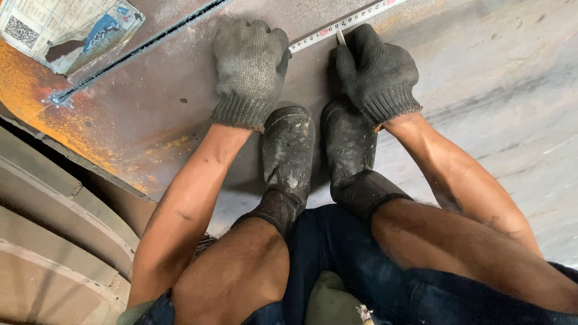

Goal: The person measures a large steel plate with a tape measure and marks measurement points on its surface with a pencil, repositioning the tape along the plate to mark successive locations.

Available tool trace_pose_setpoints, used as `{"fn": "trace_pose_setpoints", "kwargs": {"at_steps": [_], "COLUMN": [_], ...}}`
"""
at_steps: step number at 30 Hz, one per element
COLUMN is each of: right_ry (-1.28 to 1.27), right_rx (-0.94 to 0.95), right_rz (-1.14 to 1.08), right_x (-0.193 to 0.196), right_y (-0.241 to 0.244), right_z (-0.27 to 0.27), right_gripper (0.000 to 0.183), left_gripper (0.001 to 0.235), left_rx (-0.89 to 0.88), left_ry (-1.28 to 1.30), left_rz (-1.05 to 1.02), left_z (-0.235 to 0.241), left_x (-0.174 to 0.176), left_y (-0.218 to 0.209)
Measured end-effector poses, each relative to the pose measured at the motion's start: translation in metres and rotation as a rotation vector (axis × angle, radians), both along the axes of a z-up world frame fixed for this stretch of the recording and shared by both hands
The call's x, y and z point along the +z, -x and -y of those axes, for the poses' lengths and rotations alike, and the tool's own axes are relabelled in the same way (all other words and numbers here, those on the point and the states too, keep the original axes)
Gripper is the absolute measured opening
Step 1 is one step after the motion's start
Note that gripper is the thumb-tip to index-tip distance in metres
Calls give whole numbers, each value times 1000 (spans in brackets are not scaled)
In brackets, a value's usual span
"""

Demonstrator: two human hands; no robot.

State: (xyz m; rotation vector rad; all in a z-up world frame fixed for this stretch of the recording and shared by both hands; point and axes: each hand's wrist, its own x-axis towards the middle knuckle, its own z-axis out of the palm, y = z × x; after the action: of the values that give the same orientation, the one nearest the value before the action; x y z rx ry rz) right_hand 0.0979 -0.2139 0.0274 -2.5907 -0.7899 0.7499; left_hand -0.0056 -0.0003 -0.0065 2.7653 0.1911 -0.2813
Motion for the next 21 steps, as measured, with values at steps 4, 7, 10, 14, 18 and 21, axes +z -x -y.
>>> {"fn": "trace_pose_setpoints", "kwargs": {"at_steps": [4, 7, 10, 14, 18, 21], "right_ry": [-44, -6, 27, 98, 130, 259], "right_rx": [22, 16, 63, 86, 160, 213], "right_rz": [-6, -10, 33, 13, -258, -342], "right_x": [-2, 0, -7, -1, 2, 22], "right_y": [-1, -3, -5, -11, -13, -15], "right_z": [2, -1, 0, -8, -3, -12], "right_gripper": [29, 32, 27, 29, 31, 29], "left_gripper": [18, 16, 17, 17, 19, 19], "left_rx": [3, 16, 19, -7, -8, -14], "left_ry": [4, -27, 12, -13, -23, -48], "left_rz": [9, 74, 9, 26, -32, -25], "left_z": [0, 2, 1, 0, 2, 3], "left_x": [3, 4, 4, 3, 0, -3], "left_y": [-2, 0, -1, 0, -2, 0]}}
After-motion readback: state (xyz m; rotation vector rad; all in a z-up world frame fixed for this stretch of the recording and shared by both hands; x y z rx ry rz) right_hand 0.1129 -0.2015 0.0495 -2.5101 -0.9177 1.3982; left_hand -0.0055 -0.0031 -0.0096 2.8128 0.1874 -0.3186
